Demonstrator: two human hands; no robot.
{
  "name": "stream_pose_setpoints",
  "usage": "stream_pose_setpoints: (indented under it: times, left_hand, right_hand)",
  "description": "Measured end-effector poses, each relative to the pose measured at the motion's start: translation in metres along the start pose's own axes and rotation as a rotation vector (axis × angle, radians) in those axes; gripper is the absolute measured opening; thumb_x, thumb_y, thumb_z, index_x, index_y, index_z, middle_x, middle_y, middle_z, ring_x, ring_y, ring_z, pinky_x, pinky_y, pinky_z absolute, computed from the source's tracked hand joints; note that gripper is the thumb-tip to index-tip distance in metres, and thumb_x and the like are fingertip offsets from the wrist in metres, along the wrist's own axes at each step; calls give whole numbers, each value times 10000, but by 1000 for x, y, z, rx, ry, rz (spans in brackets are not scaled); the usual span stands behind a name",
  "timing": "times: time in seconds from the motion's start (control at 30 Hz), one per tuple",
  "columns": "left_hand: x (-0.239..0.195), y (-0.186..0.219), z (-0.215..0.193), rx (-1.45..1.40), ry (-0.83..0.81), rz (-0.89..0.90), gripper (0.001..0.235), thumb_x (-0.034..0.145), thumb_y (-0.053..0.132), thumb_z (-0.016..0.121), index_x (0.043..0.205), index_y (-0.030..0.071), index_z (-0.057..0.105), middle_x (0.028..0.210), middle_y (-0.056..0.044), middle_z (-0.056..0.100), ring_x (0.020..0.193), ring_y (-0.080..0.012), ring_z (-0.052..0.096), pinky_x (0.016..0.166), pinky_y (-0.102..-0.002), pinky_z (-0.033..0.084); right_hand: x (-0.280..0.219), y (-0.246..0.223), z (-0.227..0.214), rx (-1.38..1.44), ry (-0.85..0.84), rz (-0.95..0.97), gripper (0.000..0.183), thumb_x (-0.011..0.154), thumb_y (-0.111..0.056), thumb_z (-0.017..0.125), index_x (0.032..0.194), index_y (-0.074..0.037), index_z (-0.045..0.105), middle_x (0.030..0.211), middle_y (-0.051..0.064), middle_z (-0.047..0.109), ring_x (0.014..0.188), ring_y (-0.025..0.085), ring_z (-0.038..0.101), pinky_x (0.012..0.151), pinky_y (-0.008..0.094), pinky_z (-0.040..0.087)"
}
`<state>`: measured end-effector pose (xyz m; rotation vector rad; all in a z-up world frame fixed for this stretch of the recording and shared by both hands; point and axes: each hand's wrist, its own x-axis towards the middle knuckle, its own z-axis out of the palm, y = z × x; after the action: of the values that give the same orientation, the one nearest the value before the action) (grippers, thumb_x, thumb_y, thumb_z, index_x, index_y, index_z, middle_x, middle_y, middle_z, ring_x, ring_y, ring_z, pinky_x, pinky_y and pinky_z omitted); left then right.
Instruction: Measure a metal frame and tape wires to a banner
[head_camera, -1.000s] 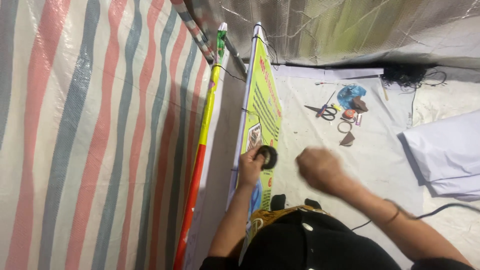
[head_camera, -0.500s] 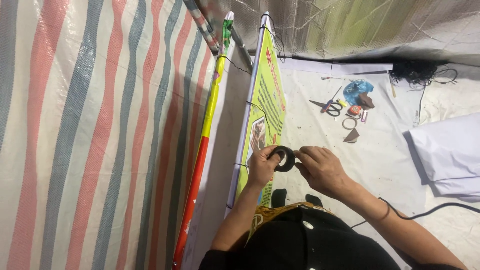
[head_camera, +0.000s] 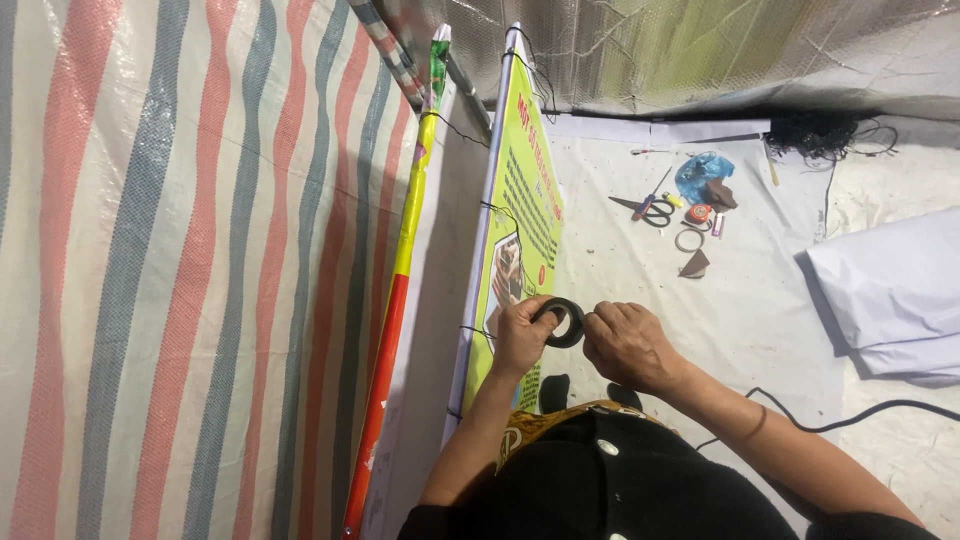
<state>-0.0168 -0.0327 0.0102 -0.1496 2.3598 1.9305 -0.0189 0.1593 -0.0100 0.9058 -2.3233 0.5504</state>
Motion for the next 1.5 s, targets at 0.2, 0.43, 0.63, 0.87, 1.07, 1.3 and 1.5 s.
stream_pose_setpoints:
  times: [0.2,0.43,0.63,0.87,1.07,1.3,1.5]
  left_hand:
    - [5,-16,1,-12,13,-15,128,826,49,731,900,117,809,624,-44,653,624,-102,575,574,-263,527]
    - [14,-17,-10,116,-5,-69,113,807,123,776,906,150,824,619,-48,684,610,-115,613,580,-280,538]
    - [17,-20,-14,47,-39,-185,161,783,139,733,912,99,821,592,-55,656,573,-123,619,518,-232,527]
    - [17,-37,-11,-3,-13,-207,173,773,133,743,910,63,823,570,-109,665,502,-155,653,439,-227,532]
    - [18,-58,2,-100,-13,-144,152,772,84,747,900,41,815,584,-109,665,507,-122,619,405,-220,507]
    - [3,-45,1,-79,-55,-142,166,810,92,740,945,16,798,599,-124,661,532,-126,626,441,-199,520]
    - [-3,-81,-18,-269,-195,-18,350,900,254,812,1130,-1,748,822,-149,749,572,-80,614,493,-200,536]
  right_hand:
    - [-9,-5,10,-1,7,-12,138,714,-158,673,698,-135,538,659,31,455,487,248,548,477,358,459]
    - [1,-9,-8,140,-27,83,86,719,-91,664,705,-118,584,627,35,501,477,261,590,455,341,482]
    - [17,11,-37,548,-244,380,53,811,-100,705,859,-88,724,721,67,680,559,231,687,503,307,514]
    - [-7,22,-25,927,-236,752,373,794,-210,831,1125,-60,750,890,149,774,671,259,746,658,365,558]
    - [-4,5,-9,919,-86,653,292,780,-140,866,1050,-71,779,993,93,731,818,248,752,755,347,560]
    - [-4,-10,-10,998,11,662,134,791,-3,822,913,-59,804,912,84,718,740,201,722,722,325,583]
    - [-35,8,-7,944,-18,599,62,866,-29,753,926,-46,755,948,119,702,769,271,714,692,350,578]
